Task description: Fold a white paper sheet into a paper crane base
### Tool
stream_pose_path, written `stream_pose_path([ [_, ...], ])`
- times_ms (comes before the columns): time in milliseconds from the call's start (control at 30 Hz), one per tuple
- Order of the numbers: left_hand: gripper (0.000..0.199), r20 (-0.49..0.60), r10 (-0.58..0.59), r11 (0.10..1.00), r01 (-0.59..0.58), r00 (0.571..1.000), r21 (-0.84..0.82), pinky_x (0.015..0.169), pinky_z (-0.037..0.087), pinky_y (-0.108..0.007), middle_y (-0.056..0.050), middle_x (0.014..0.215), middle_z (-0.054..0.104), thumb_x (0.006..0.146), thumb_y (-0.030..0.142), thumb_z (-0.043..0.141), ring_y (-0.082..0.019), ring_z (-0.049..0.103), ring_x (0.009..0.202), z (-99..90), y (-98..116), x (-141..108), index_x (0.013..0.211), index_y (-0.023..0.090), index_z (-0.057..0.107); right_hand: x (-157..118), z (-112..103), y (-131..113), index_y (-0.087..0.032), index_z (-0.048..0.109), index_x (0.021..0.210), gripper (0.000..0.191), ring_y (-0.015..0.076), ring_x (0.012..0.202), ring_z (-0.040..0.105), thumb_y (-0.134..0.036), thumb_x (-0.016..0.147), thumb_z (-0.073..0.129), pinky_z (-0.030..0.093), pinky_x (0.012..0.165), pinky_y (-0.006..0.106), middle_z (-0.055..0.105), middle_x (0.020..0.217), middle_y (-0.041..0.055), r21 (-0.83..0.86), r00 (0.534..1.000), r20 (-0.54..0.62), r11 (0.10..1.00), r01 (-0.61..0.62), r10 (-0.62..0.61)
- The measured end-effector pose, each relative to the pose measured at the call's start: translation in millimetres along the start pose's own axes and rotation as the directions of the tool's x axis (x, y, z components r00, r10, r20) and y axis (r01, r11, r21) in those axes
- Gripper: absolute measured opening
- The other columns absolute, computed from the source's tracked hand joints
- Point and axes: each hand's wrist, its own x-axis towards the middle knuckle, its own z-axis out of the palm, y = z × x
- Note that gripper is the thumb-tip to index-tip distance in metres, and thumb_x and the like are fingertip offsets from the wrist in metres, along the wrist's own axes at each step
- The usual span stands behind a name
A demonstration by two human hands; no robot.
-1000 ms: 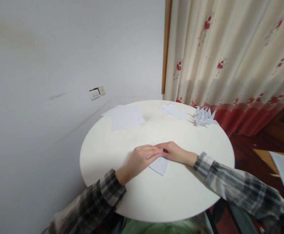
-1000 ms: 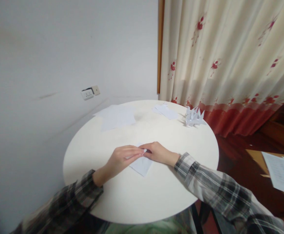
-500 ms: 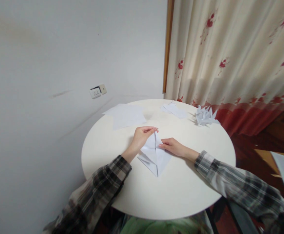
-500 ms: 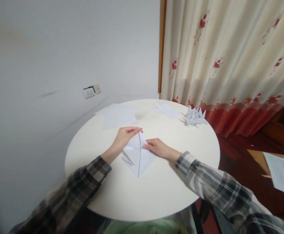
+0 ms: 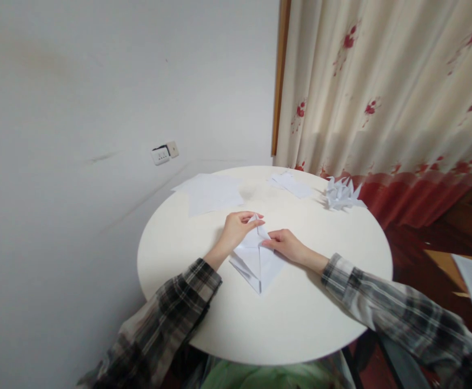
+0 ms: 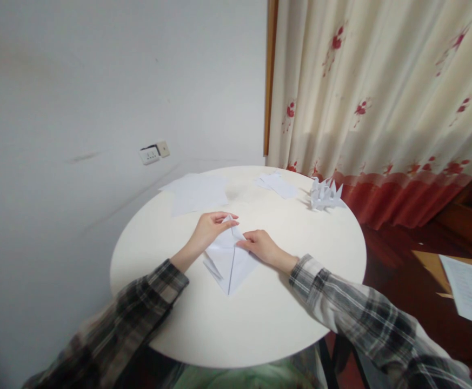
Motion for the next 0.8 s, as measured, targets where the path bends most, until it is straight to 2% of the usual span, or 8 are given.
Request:
stream_pose_path([
  [133,0.023,-0.016,-0.003,1.0,0.003,1.0,0.01,0.056,0.046,-0.023,-0.007,0.075,0.071,0.062,0.035,0.07,-0.019,0.064,0.069,0.5,1.2,0.6,0.07,0.013,0.07,-0.7,0.9,-0.1,-0.014,0.054,0.062,0.04,0.0082,0.051,0.034,-0.051,0.075,0.054,0.026,0.046,0.02,0.042,0.054,-0.0029,-0.005,1.0,-0.009,1.0,-0.008,0.008],
  [500,0.019,-0.036,0.037,0.999,-0.037,0.999,0.006,0.061,0.048,-0.025,-0.007,0.077,0.071,0.065,0.032,0.067,-0.019,0.065,0.072,3.3,2.9,0.3,0.07,0.014,0.069,0.0,1.4,-1.6,-0.013,0.052,0.056,0.045,0.0078,0.05,0.031,-0.054,0.076,0.052,0.025,0.046,0.02,0.037,0.052,-0.0032,-0.021,0.999,-0.043,1.0,0.008,-0.009],
  [700,0.027,0.073,-0.007,0.994,-0.001,0.997,0.106,0.058,0.046,-0.023,-0.004,0.077,0.07,0.057,0.03,0.073,-0.017,0.063,0.068,0.2,1.1,-2.5,0.079,0.014,0.069,1.6,1.9,5.2,-0.012,0.056,0.059,0.046,0.0072,0.05,0.029,-0.055,0.076,0.052,0.025,0.045,0.02,0.038,0.052,-0.0036,-0.002,0.999,-0.043,1.0,0.019,-0.019],
  [800,0.023,0.139,-0.038,0.981,0.011,0.99,0.195,0.055,0.043,-0.022,-0.003,0.069,0.068,0.057,0.03,0.072,-0.016,0.06,0.061,-2.0,0.5,-4.0,0.072,0.013,0.068,1.0,2.1,4.3,-0.012,0.06,0.062,0.047,0.0075,0.049,0.03,-0.056,0.075,0.052,0.026,0.045,0.02,0.04,0.052,-0.0033,0.011,0.999,-0.042,1.0,0.009,-0.009],
])
